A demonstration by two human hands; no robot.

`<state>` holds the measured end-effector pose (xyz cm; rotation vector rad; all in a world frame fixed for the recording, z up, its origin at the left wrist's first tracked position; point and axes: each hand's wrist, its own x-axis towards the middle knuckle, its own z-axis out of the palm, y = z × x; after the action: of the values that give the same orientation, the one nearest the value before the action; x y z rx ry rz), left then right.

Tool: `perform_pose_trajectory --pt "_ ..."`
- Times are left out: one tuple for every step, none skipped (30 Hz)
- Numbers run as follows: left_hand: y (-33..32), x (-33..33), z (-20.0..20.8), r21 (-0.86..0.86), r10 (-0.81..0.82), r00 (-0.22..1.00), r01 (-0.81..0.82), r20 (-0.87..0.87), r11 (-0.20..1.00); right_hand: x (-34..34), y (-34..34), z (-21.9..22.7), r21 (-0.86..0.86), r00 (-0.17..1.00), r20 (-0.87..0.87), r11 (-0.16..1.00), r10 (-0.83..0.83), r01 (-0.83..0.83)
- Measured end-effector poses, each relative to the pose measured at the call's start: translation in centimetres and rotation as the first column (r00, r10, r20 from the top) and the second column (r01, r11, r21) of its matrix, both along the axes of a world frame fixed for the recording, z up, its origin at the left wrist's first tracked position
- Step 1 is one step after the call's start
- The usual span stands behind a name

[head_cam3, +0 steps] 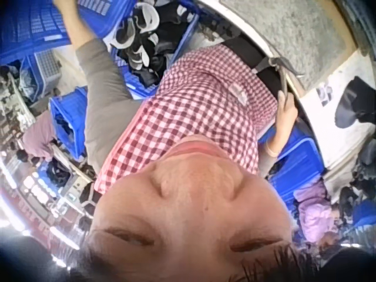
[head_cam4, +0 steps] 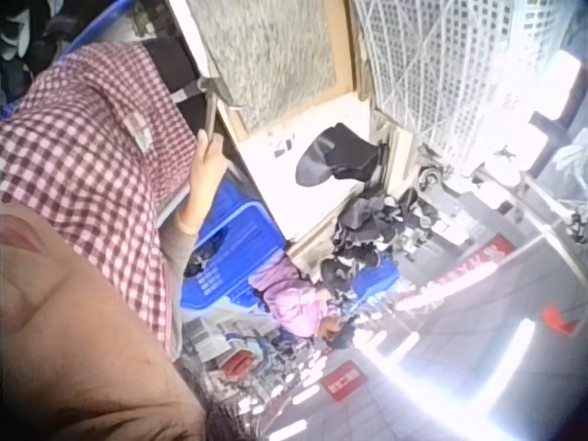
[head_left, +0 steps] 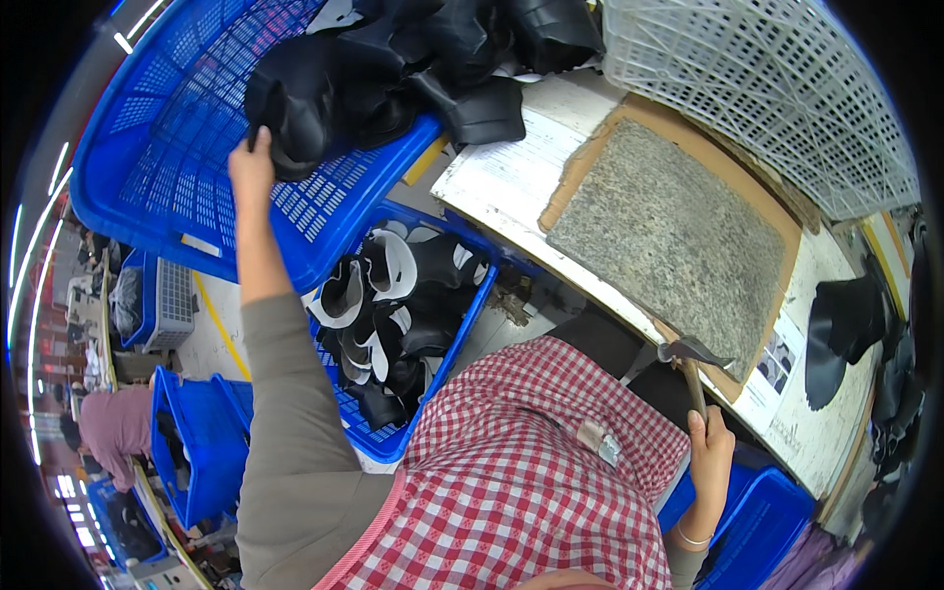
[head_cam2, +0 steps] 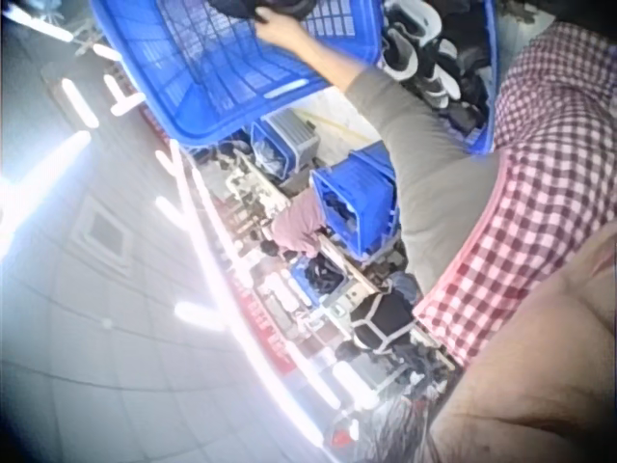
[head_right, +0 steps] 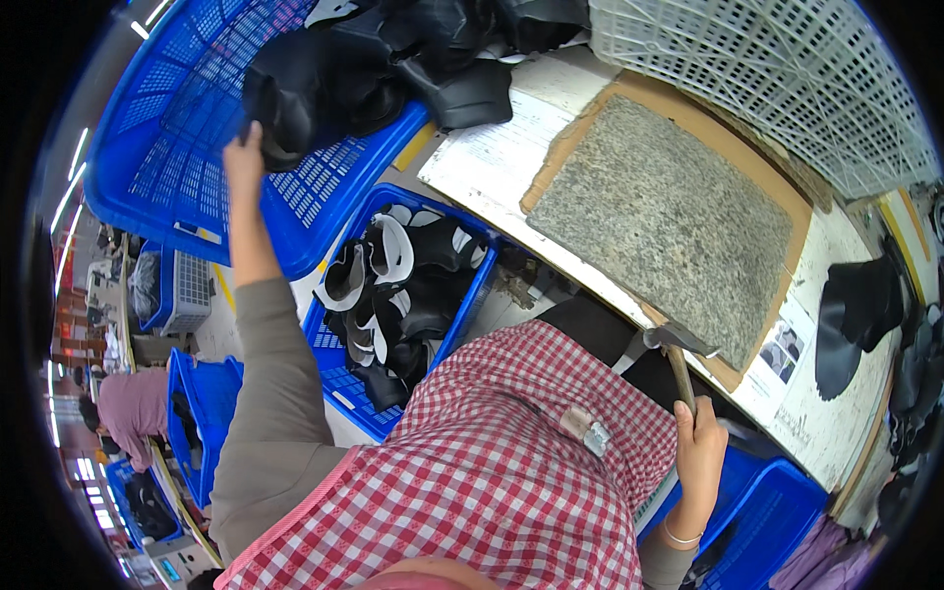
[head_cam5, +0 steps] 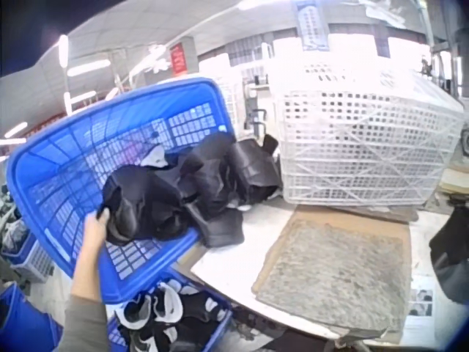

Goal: The person repeatedly hammers black shoe uppers on a workbench to shape them, then places each piece into a blue basket. The person occasionally inspects the edges of the parts by hand before continuing the hammering.

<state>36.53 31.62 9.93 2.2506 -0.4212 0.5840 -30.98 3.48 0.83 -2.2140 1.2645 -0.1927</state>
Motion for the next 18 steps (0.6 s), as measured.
perform_pose_trajectory --pt "-0.6 -2.0 2.3 -0.150 -0.096 0.995 0.093 -0.011 0.984 0.1 0.2 0.1 0.013 1.000 0.023 1.000 0.004 -0.005" --pt "-1.5 -4.3 4.2 -0.203 -0.286 0.952 0.304 0.113 0.931 0.1 0.4 0.2 0.019 0.999 0.032 1.000 0.002 -0.003" --pt "-2.6 -6.6 6.1 -0.240 -0.325 0.945 0.323 0.032 0.915 0.1 0.6 0.3 0.038 1.000 -0.005 0.999 -0.023 0.024" --pt "-3.9 -9.0 7.5 -0.269 -0.349 0.934 0.317 -0.079 0.910 0.1 0.8 0.3 0.054 0.999 -0.019 0.998 -0.037 0.038" --pt "-5.8 -11.3 8.4 -0.263 -0.425 0.903 0.396 -0.063 0.880 0.0 1.0 0.2 0.048 0.999 -0.003 0.998 -0.032 0.032" --pt "-8.1 -13.3 9.0 -0.231 -0.504 0.863 0.494 0.019 0.838 -0.2 1.1 0.2 0.023 0.999 0.034 1.000 -0.005 0.004" --pt "-10.8 -15.3 9.1 -0.161 -0.549 0.827 0.562 0.121 0.811 -0.3 1.3 0.1 0.011 0.999 0.034 1.000 -0.013 0.012" --pt "-13.4 -17.4 8.8 -0.067 -0.571 0.805 0.586 0.162 0.808 -0.5 1.5 0.1 0.000 0.999 0.046 1.000 -0.019 0.019" --pt "-16.6 -19.5 8.0 0.019 -0.601 0.740 0.626 0.301 0.780 -0.6 1.7 -0.1 -0.042 0.997 0.080 0.999 -0.007 0.011" --pt "-19.5 -21.6 6.7 0.130 -0.662 0.666 0.665 0.343 0.736 -0.8 1.9 -0.2 -0.038 0.995 0.102 0.999 -0.014 0.018" --pt "-22.8 -23.7 5.3 0.194 -0.713 0.576 0.707 0.399 0.680 -1.0 2.1 -0.3 -0.024 0.993 0.111 0.999 -0.036 0.039" --pt "-26.0 -25.6 3.8 0.282 -0.757 0.412 0.751 0.507 0.597 -1.2 2.4 -0.5 -0.013 0.994 0.094 0.998 -0.057 0.058" --pt "-29.0 -27.5 2.3 0.378 -0.775 0.234 0.768 0.587 0.517 -1.3 2.5 -0.8 -0.007 0.994 0.081 0.997 -0.078 0.079" --pt "-30.6 -29.3 0.4 0.521 -0.878 0.172 0.748 0.448 0.412 -1.4 2.6 -1.0 0.001 0.992 0.079 0.995 -0.099 0.099" --pt "-32.0 -31.0 -1.4 0.660 -0.951 0.149 0.690 0.272 0.297 -1.5 2.6 -1.1 0.026 0.990 0.042 0.991 -0.135 0.134" --pt "-33.2 -32.8 -3.1 0.739 -0.982 0.111 0.647 0.153 0.188 -1.6 2.4 -1.1 0.001 0.987 0.093 0.992 -0.129 0.129" --pt "-34.1 -34.2 -4.5 0.824 -0.988 0.142 0.566 -0.058 0.033 -1.8 2.2 -0.9 0.007 0.985 0.079 0.988 -0.155 0.155" --pt "-34.7 -34.9 -5.4 0.808 -0.996 0.092 0.586 0.005 0.058 -1.9 1.8 -0.6 -0.030 0.985 0.078 0.987 -0.156 0.158"
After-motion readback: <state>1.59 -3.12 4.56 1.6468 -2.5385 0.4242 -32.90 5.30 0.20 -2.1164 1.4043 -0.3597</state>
